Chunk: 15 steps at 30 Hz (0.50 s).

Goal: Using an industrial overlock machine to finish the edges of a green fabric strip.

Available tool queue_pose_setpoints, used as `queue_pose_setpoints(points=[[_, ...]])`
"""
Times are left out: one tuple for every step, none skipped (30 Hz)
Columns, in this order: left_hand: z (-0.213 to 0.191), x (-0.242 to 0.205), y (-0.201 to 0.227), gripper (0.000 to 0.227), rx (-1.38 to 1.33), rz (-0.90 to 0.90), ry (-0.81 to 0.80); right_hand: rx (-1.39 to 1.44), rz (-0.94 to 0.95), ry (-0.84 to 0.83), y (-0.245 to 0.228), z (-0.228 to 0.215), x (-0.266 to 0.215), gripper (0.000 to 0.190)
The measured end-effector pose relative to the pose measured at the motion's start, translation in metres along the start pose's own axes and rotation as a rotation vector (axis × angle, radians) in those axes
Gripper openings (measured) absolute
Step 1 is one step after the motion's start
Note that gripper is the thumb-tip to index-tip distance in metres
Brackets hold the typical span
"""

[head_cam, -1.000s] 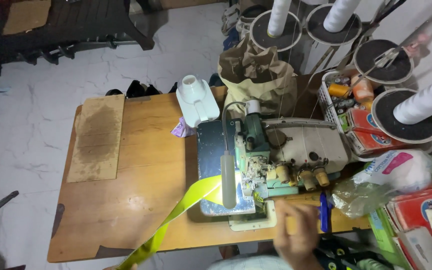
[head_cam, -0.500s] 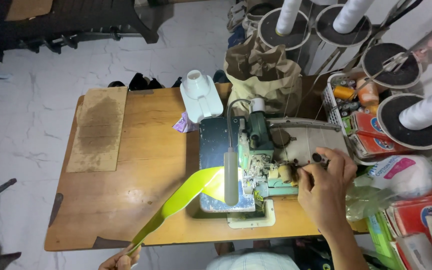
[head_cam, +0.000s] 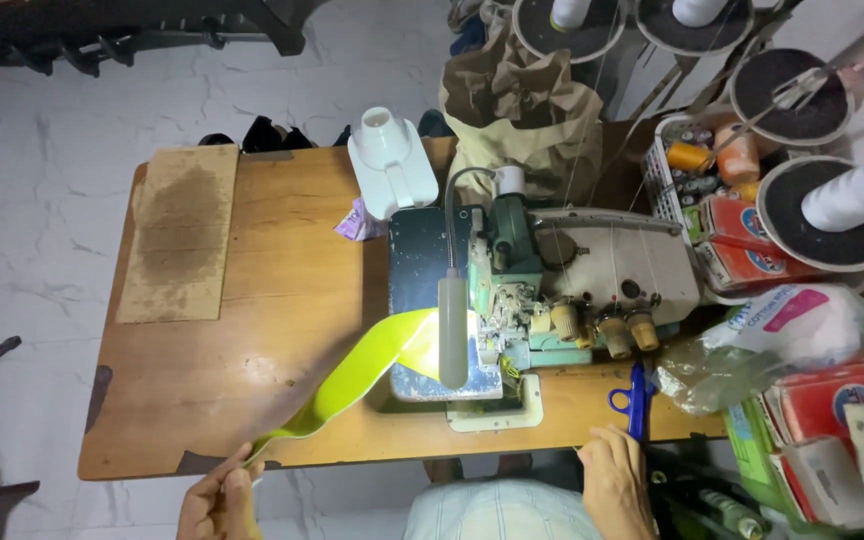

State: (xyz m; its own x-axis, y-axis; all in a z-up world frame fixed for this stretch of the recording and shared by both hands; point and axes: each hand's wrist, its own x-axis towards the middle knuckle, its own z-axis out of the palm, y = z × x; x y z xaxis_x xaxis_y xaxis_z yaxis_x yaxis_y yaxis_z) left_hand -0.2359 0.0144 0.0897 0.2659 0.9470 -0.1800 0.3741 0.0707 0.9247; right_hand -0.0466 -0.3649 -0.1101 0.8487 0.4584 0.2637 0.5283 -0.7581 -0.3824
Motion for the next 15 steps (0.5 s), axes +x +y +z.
queue_pose_setpoints(points=[[0.004, -0.005, 0.007, 0.034, 0.008, 0.043, 0.02, 0.017, -0.011, 0.025, -0.011, -0.009, 0.009, 0.015], [0.009, -0.009, 0.015, 0.03, 0.015, 0.087, 0.041, 0.034, -0.022, 0.05, -0.023, -0.019, 0.018, 0.017], [0.011, -0.01, 0.014, 0.03, 0.017, 0.088, 0.038, 0.034, -0.019, 0.051, -0.027, -0.019, 0.027, 0.017], [0.013, -0.011, 0.014, 0.027, 0.025, 0.134, 0.038, 0.092, -0.049, 0.115, -0.032, -0.019, 0.035, 0.018], [0.015, -0.011, 0.014, 0.024, 0.031, 0.181, 0.037, 0.148, -0.08, 0.182, -0.036, -0.019, 0.045, 0.018], [0.018, -0.011, 0.014, 0.024, 0.031, 0.184, 0.034, 0.147, -0.077, 0.185, -0.041, -0.017, 0.052, 0.018], [0.019, -0.012, 0.013, 0.024, 0.015, 0.218, 0.04, 0.191, -0.092, 0.201, -0.046, -0.016, 0.057, 0.015], [0.021, -0.013, 0.012, 0.023, 0.0, 0.252, 0.047, 0.235, -0.107, 0.216, -0.05, -0.014, 0.062, 0.012], [0.021, -0.014, 0.015, 0.023, 0.001, 0.253, 0.045, 0.235, -0.104, 0.216, -0.055, -0.011, 0.064, 0.012], [0.021, -0.015, 0.018, 0.023, 0.004, 0.248, 0.047, 0.243, -0.134, 0.225, -0.059, -0.007, 0.065, 0.013], [0.022, -0.017, 0.021, 0.023, 0.006, 0.243, 0.05, 0.25, -0.165, 0.232, -0.063, -0.004, 0.067, 0.013], [0.021, -0.017, 0.019, 0.023, 0.006, 0.242, 0.05, 0.25, -0.165, 0.231, -0.066, -0.001, 0.067, 0.013], [0.02, -0.017, 0.018, 0.022, 0.014, 0.247, 0.055, 0.296, -0.155, 0.113, -0.069, 0.002, 0.067, 0.009], [0.019, -0.017, 0.017, 0.021, 0.021, 0.252, 0.061, 0.341, -0.145, -0.006, -0.072, 0.005, 0.067, 0.008], [0.016, -0.018, 0.018, 0.021, 0.019, 0.252, 0.063, 0.341, -0.148, -0.006, -0.072, 0.005, 0.069, 0.008]])
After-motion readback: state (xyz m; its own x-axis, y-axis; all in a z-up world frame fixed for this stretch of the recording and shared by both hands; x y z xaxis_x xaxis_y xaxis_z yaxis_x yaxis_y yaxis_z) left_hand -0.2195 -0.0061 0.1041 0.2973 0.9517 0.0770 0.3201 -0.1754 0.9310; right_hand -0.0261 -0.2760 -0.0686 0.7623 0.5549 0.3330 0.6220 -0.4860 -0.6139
